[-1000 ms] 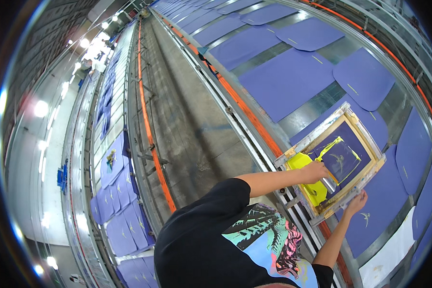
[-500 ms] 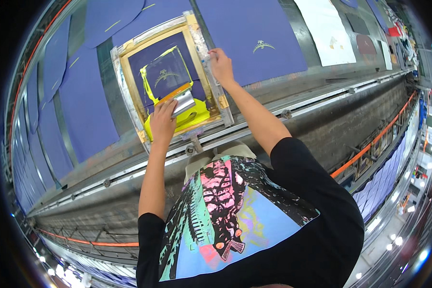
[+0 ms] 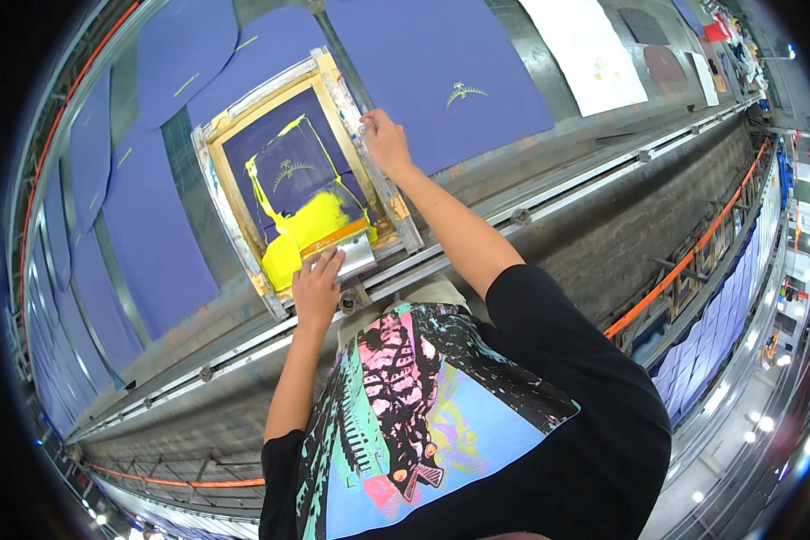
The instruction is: The person performs screen printing on purple fabric pieces laid out on a flatbed. They use a squeegee to pull yellow ink across a screen frame, then lift the frame to reveal printed designs. The process repeats on multiple fabric pieces in sequence.
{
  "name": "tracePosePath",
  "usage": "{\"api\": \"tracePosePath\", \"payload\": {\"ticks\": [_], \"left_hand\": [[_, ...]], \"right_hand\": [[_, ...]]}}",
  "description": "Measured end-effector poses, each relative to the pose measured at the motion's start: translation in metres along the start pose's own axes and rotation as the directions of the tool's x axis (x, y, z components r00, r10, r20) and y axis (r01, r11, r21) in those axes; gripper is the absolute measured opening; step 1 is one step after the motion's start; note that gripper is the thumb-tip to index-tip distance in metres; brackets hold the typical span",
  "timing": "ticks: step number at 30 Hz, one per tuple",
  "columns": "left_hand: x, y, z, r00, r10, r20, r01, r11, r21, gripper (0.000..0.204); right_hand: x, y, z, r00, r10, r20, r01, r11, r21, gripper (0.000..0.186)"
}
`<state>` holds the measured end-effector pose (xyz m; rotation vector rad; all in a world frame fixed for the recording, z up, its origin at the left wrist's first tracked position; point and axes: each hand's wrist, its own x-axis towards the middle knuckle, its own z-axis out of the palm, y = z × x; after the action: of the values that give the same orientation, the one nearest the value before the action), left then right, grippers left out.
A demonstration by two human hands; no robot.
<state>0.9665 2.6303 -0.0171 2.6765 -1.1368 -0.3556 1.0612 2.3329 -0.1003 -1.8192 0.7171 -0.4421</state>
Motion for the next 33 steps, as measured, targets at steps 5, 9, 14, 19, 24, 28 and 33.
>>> {"api": "tracePosePath", "payload": {"ticks": [5,9,14,19,24,28,33], "left_hand": [[-0.008,-0.01,-0.013,0.99,-0.113,-0.082,0.094,0.974,-0.206,0.052],[-0.018,-0.024,-0.024,0.941,-0.325,-0.098,0.282,0.91,-0.303,0.047],[-0.021,-0.046,-0.025,0.874,-0.453,-0.177,0.37,0.855,-0.364,0.043],[-0.022,-0.061,-0.032,0.808,-0.57,-0.148,0.429,0.742,-0.515,0.029],[0.004,-0.08,-0.039,0.788,-0.615,0.001,0.509,0.651,-0.563,0.028],[0.046,-0.089,-0.042,0.849,-0.526,0.04,0.459,0.701,-0.546,0.032],[0.106,-0.114,-0.028,0.891,-0.18,0.416,0.369,0.822,-0.434,0.038]], "right_hand": [[0.005,0.004,-0.007,0.999,-0.011,0.042,0.01,1.0,0.013,0.019],[0.0,0.001,-0.013,0.997,-0.018,0.074,0.018,1.0,-0.001,0.019],[0.002,0.017,-0.005,0.987,-0.156,-0.025,0.156,0.988,0.008,0.021],[0.002,0.009,-0.007,0.997,0.005,0.074,-0.001,0.998,-0.059,0.02],[0.006,0.011,-0.003,0.994,0.027,0.11,-0.014,0.993,-0.116,0.019],[0.006,0.013,0.004,0.994,-0.006,0.109,0.021,0.991,-0.134,0.019],[0.009,0.024,0.011,0.985,-0.167,0.051,0.171,0.981,-0.089,0.021]]}}
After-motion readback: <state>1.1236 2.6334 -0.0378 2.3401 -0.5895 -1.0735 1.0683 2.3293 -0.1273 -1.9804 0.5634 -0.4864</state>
